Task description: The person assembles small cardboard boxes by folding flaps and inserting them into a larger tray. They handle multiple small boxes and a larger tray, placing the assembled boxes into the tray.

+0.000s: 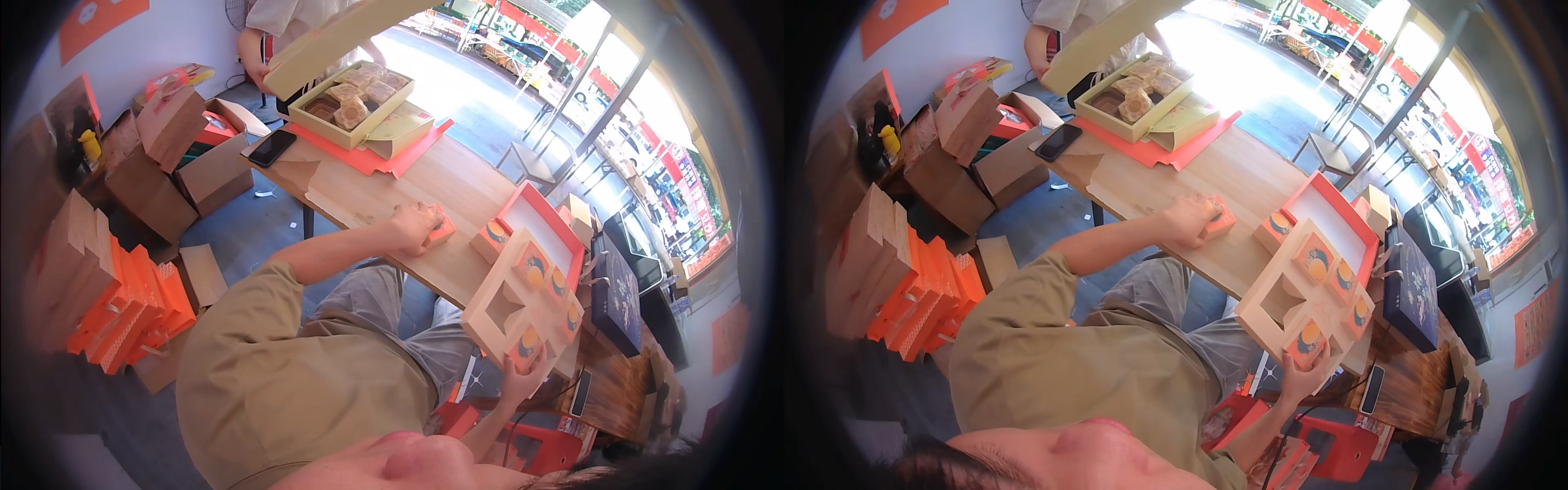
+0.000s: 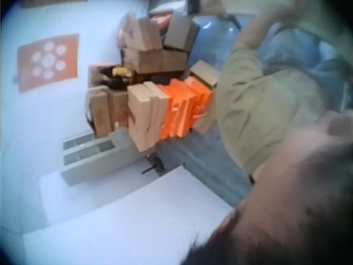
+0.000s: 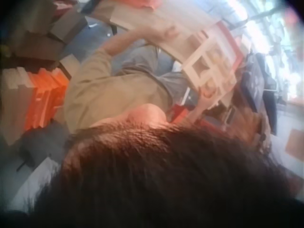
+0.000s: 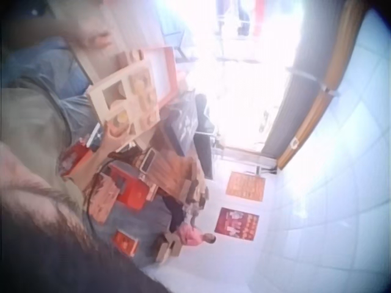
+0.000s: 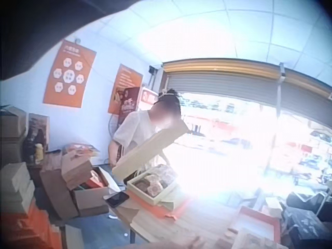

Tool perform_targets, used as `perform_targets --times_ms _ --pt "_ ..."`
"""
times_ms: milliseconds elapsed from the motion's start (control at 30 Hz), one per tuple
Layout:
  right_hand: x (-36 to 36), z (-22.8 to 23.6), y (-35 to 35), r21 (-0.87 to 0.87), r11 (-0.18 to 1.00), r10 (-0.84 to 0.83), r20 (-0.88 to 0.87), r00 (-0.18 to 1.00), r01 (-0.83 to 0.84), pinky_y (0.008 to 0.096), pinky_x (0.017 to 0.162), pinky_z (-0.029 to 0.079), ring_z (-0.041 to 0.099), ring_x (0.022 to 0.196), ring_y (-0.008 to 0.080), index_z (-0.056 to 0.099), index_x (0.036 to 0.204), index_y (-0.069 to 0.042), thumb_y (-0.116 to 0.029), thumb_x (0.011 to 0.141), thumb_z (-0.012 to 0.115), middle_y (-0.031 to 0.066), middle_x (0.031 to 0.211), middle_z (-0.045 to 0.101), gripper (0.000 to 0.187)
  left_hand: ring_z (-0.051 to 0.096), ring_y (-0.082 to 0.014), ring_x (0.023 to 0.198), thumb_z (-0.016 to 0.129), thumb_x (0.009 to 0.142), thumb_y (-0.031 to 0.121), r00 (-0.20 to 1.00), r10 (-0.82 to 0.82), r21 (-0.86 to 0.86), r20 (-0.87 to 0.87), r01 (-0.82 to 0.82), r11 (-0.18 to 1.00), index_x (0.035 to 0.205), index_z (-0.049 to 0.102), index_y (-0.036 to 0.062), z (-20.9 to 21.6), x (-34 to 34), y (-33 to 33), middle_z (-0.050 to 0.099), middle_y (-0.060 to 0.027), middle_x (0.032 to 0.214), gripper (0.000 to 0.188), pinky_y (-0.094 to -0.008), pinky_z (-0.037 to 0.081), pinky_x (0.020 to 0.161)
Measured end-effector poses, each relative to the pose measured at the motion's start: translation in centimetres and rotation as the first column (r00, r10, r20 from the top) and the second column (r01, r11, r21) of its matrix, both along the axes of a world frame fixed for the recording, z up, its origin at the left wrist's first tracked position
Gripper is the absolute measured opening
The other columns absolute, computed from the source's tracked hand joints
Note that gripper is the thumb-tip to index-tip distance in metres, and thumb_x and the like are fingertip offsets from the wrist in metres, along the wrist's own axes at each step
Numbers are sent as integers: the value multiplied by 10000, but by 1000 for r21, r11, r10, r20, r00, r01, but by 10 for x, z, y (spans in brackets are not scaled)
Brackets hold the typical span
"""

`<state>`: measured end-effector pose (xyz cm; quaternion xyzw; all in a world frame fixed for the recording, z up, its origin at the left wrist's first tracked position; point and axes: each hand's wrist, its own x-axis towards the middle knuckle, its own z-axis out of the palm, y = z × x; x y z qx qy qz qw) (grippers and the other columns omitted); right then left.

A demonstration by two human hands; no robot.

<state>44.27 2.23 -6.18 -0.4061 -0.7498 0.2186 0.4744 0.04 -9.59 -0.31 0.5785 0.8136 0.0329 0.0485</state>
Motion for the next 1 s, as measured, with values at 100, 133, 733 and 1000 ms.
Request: perform_targets --times_ms 100,133,733,1000 --pt "0 -9 1 -32 999 -1 -57 998 -1 347 802 526 649 821 222 554 1487 -28 -171 624 886 91 893 664 936 592 -386 1295 757 838 516 996 14 37 93 -17 999 1557 423 124 -3 -28 5 482 -260 1479 885 -500 519 1036" --pt "-1 -8 -3 -62 998 0 -64 998 -4 350 804 529 660 839 224 552 1488 -28 -183 630 894 97 909 675 937 607 -388 1276 756 838 520 997 20 48 79 -24 999 1557 415 122 -3 -32 6 478 -263 1477 890 -496 535 1018" --pt "30 -7 -6 -42 998 -53 63 997 56 355 792 550 709 819 219 569 1470 -16 -212 650 903 108 856 710 906 650 -353 1221 816 761 282 896 -228 365 382 80 927 1434 456 85 -27 -65 50 581 -171 1385 788 -469 546 995" --pt "19 -11 -8 -25 1000 15 -6 1000 -15 337 768 557 738 847 235 555 1465 -4 -157 645 896 142 884 742 901 629 -347 1213 872 789 421 940 -230 857 251 -105 504 1401 496 73 -18 -33 67 610 -171 1272 798 -469 521 1005"
